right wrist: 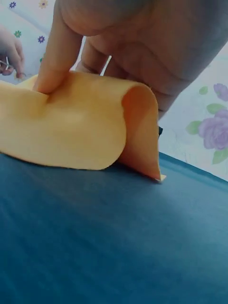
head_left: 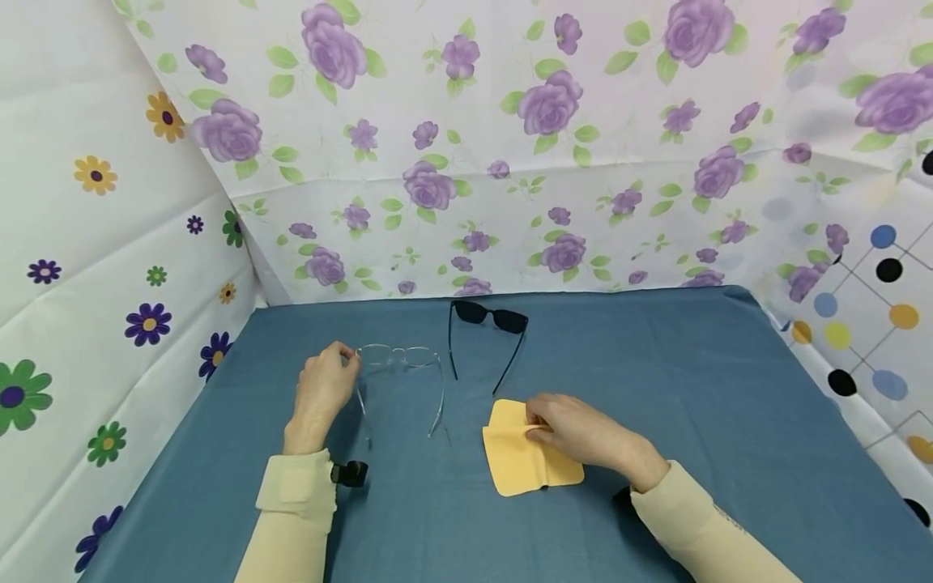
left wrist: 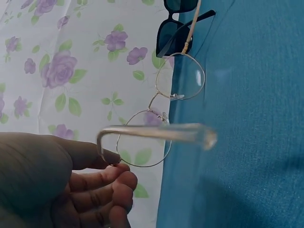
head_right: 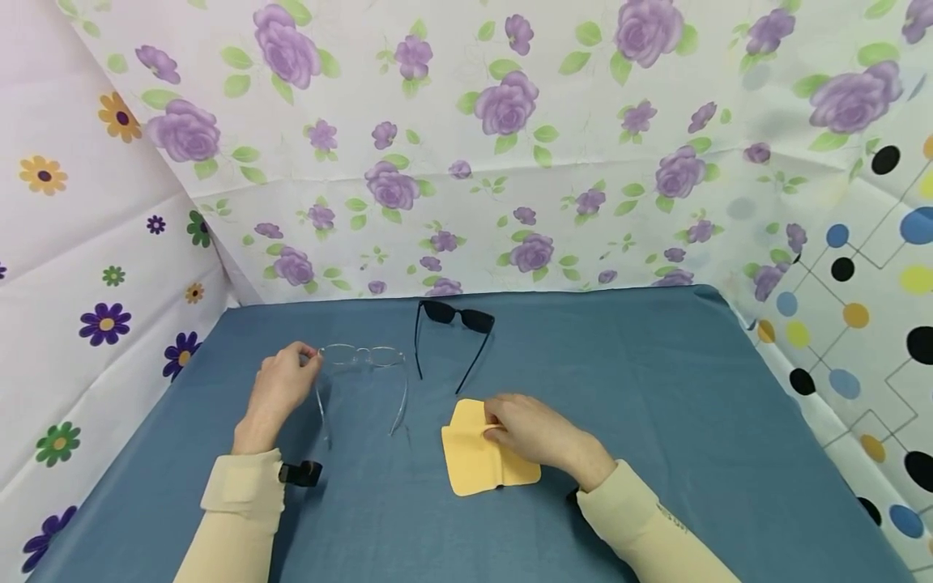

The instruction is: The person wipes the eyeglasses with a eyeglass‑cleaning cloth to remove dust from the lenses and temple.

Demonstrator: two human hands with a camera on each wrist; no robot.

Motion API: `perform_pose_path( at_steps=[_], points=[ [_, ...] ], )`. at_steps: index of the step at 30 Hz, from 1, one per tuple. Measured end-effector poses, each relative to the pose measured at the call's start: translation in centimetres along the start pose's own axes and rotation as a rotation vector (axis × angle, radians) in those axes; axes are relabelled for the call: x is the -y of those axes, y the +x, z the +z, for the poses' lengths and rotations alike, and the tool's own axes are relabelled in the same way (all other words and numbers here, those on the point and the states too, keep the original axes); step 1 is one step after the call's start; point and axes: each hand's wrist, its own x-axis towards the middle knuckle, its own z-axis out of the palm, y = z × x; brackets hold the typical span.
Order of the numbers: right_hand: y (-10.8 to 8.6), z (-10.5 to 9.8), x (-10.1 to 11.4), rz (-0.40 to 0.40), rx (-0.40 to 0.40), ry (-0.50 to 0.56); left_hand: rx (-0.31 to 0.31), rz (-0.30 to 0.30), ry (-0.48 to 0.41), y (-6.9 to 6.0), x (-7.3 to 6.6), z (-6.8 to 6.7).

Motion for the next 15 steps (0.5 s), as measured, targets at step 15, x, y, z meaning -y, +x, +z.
perform_pose_path(
  at_steps=[15],
  points=[
    [-0.3, -1.6, -0.2, -0.048, 0.01, 0.233, -0.01, 0.045, -0.077, 0.0, -0.2, -0.4]
  ],
)
